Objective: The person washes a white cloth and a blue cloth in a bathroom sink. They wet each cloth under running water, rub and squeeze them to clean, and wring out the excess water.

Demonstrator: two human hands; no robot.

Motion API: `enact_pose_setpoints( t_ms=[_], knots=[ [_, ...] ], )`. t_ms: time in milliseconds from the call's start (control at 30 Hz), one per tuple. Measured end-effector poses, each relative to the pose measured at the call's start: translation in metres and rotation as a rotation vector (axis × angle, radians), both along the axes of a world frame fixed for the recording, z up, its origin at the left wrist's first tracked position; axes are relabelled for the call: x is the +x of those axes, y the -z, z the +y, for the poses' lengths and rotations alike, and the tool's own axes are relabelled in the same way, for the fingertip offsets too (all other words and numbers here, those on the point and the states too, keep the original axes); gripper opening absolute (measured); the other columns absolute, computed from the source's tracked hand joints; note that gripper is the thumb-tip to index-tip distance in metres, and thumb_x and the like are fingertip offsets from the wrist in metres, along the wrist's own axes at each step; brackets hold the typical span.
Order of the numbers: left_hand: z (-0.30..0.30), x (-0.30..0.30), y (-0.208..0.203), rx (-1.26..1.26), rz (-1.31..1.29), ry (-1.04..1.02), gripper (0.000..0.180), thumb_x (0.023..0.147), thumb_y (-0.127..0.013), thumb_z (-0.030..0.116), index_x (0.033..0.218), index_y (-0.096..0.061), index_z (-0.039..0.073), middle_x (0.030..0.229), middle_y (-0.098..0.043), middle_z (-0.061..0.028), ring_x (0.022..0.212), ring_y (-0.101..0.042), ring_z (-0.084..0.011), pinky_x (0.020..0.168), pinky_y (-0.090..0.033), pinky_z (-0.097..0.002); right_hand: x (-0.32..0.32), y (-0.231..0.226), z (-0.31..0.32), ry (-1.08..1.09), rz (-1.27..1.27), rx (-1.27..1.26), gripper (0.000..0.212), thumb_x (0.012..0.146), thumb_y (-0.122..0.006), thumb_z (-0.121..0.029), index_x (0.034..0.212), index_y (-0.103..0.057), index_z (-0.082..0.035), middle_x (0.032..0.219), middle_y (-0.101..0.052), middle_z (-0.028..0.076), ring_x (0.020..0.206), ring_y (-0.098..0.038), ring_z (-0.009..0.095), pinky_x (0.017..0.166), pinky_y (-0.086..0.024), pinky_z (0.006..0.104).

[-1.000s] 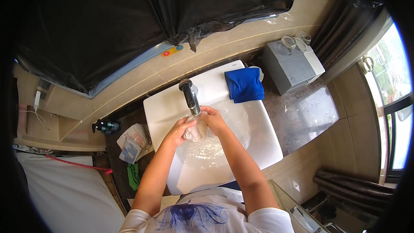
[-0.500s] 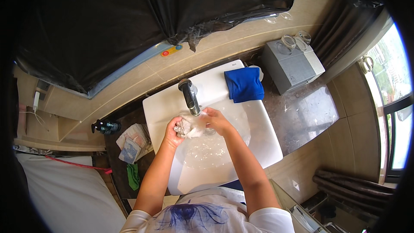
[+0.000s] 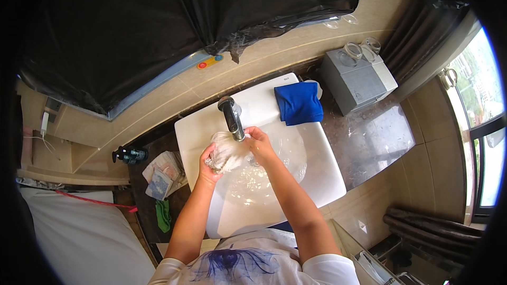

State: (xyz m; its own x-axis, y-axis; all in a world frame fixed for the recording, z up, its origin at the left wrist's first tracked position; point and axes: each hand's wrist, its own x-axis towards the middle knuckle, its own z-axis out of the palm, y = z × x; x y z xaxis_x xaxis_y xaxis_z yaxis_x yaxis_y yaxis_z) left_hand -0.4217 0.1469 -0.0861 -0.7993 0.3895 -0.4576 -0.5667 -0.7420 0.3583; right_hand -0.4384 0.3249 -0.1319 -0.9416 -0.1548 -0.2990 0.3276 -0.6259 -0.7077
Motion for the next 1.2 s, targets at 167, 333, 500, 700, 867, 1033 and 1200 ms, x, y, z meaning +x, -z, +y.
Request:
enact_pose_setpoints(
  t_ms=[167, 333, 500, 700, 867, 1033, 1200],
  knots=[
    [-0.007, 0.004, 0.001, 0.027, 0.005, -0.080, 0.049, 0.080, -0.053, 0.024, 0.120, -0.045, -0.003, 0.117, -0.053, -0.0186, 0.107, -0.052, -0.0334, 0.094, -0.040, -0.0459, -0.001, -0.013, -0.008, 0.022, -0.129, -0.280, 0.025, 0.079, -0.046, 0.007, 0.103, -0.052, 0.002, 0.098, -0.058, 0.011, 0.087, -0.058, 0.018, 0.077, -0.047, 0.0308],
    [-0.013, 0.006, 0.006, 0.076, -0.008, -0.057, 0.049, 0.080, -0.052, 0.023, 0.121, -0.044, -0.003, 0.116, -0.053, -0.0189, 0.107, -0.051, -0.0337, 0.094, -0.040, -0.0473, -0.001, -0.008, -0.015, -0.124, -0.298, -0.002, 0.027, 0.083, -0.052, -0.005, 0.108, -0.051, 0.007, 0.100, -0.058, 0.013, 0.088, -0.059, 0.021, 0.077, -0.049, 0.0330],
    [-0.014, 0.008, 0.011, 0.124, 0.000, 0.015, 0.047, 0.081, -0.052, 0.022, 0.122, -0.043, 0.000, 0.114, -0.054, -0.0185, 0.106, -0.052, -0.0328, 0.093, -0.041, -0.0469, -0.004, -0.050, -0.010, -0.435, -0.423, 0.421, 0.034, 0.083, -0.058, -0.011, 0.110, -0.051, 0.008, 0.099, -0.059, 0.012, 0.085, -0.060, 0.021, 0.072, -0.050, 0.0346],
    [-0.008, 0.006, 0.004, 0.063, 0.008, 0.057, 0.049, 0.081, -0.051, 0.020, 0.126, -0.041, 0.004, 0.118, -0.052, -0.0174, 0.108, -0.051, -0.0315, 0.093, -0.041, -0.0453, -0.001, -0.034, 0.028, -0.300, -0.200, -0.023, 0.014, 0.079, -0.062, -0.008, 0.091, -0.055, -0.006, 0.084, -0.059, 0.004, 0.074, -0.058, 0.015, 0.063, -0.047, 0.0286],
    [-0.005, 0.007, 0.008, 0.037, 0.035, 0.037, 0.050, 0.080, -0.049, 0.017, 0.129, -0.040, 0.009, 0.123, -0.049, -0.0148, 0.111, -0.049, -0.0314, 0.094, -0.040, -0.0449, -0.002, -0.020, 0.039, -0.253, -0.093, 0.078, 0.013, 0.078, -0.060, -0.004, 0.088, -0.054, -0.009, 0.085, -0.058, 0.002, 0.078, -0.057, 0.013, 0.068, -0.047, 0.0304],
    [-0.003, 0.007, 0.003, 0.040, 0.050, 0.040, 0.051, 0.079, -0.049, 0.016, 0.129, -0.040, 0.009, 0.124, -0.047, -0.0146, 0.112, -0.048, -0.0317, 0.096, -0.039, -0.0455, 0.000, -0.027, 0.028, -0.316, -0.043, 0.492, 0.016, 0.075, -0.060, -0.003, 0.090, -0.057, -0.004, 0.089, -0.059, 0.004, 0.075, -0.056, 0.012, 0.062, -0.044, 0.0282],
    [-0.011, 0.009, 0.003, 0.044, 0.068, -0.001, 0.050, 0.081, -0.049, 0.022, 0.125, -0.042, 0.000, 0.121, -0.051, -0.0187, 0.111, -0.049, -0.0337, 0.098, -0.036, -0.0461, -0.004, -0.025, 0.019, -0.296, 0.005, 0.619, 0.023, 0.074, -0.062, -0.002, 0.095, -0.056, 0.000, 0.090, -0.061, 0.007, 0.077, -0.059, 0.015, 0.066, -0.047, 0.0287]
  ],
)
